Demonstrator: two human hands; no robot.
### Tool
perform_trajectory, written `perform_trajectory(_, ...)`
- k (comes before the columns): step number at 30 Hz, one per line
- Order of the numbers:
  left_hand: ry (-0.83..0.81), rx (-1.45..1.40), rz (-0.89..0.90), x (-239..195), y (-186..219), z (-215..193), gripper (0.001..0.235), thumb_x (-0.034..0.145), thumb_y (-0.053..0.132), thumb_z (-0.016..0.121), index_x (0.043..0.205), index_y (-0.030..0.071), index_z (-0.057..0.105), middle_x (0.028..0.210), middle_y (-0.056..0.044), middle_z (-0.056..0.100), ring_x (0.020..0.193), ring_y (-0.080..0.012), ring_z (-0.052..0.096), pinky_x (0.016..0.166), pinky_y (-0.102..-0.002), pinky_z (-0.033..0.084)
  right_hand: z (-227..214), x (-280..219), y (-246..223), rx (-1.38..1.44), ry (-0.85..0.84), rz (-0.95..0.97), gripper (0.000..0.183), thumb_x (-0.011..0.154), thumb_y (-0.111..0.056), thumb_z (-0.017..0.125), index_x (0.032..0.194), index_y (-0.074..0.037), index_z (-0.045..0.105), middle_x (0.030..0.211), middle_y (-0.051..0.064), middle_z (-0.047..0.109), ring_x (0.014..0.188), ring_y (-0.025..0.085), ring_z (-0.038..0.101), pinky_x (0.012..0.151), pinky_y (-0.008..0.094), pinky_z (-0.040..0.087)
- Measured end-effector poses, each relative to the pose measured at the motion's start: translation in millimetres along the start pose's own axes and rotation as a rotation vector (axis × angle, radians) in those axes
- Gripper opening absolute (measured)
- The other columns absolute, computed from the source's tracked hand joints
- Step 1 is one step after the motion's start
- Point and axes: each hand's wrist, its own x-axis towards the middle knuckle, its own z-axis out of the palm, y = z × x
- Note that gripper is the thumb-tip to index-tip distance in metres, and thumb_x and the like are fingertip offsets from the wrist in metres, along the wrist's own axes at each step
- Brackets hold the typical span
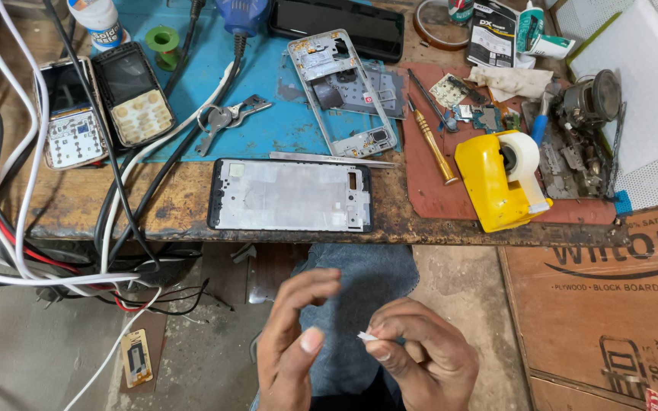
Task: The person applies small pieces of white tape to the interior frame of a disassembled smartphone. They then pick up the phone's internal assembly, turn it over to show the battery and motherboard, and place it back down to continue applying tape.
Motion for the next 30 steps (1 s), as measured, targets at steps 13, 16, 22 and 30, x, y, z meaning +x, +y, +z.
perform_trajectory(13, -0.145, 0.661, 0.782, 21.0, 26.3, 5.6, 0.047, 0.077, 0.020, 0.092, 0.119, 0.013, 0.071, 0.117, -0.014, 0.068, 0.104, -0.0281, 0.067, 0.088, -0.037, 0.057, -12.0, -6.9, 3.3, 0.657, -0.126, 0.157, 0.052, 0.098, -0.032, 0.050, 0.105, 0.017, 0.067, 0.109, 0.027, 0.061, 0.103, 0.034, 0.059, 0.093, 0.045, 0.046)
perform_trajectory(16, -0.222, 0.727, 0.810, 28.5, 40.2, 2.6, 0.044, 0.077, 0.019, 0.091, 0.117, 0.015, 0.073, 0.115, -0.006, 0.072, 0.104, -0.0250, 0.068, 0.086, -0.036, 0.056, -16.6, -9.9, 1.3, 0.593, -0.154, 0.197, 0.062, 0.095, -0.042, 0.047, 0.105, 0.016, 0.067, 0.110, 0.027, 0.059, 0.103, 0.035, 0.058, 0.093, 0.046, 0.045)
perform_trajectory(22, -0.190, 0.665, 0.823, 31.3, 45.2, 4.3, 0.030, 0.079, 0.016, 0.089, 0.106, 0.013, 0.076, 0.102, -0.001, 0.074, 0.094, -0.0198, 0.073, 0.079, -0.031, 0.055, -14.2, -7.7, -0.5, 0.455, -0.194, 0.102, 0.067, 0.093, -0.046, 0.047, 0.112, 0.015, 0.067, 0.113, 0.025, 0.059, 0.102, 0.033, 0.055, 0.094, 0.043, 0.043)
perform_trajectory(30, -0.176, 0.413, 0.452, 16.1, 19.9, 1.3, 0.012, 0.087, 0.006, 0.079, 0.097, 0.003, 0.074, 0.096, -0.008, 0.074, 0.094, -0.0205, 0.076, 0.080, -0.032, 0.058, 1.7, -1.4, -15.1, 0.253, -0.078, -0.057, 0.058, 0.092, -0.025, 0.062, 0.143, 0.001, 0.052, 0.126, 0.023, 0.061, 0.108, 0.027, 0.062, 0.095, 0.040, 0.049)
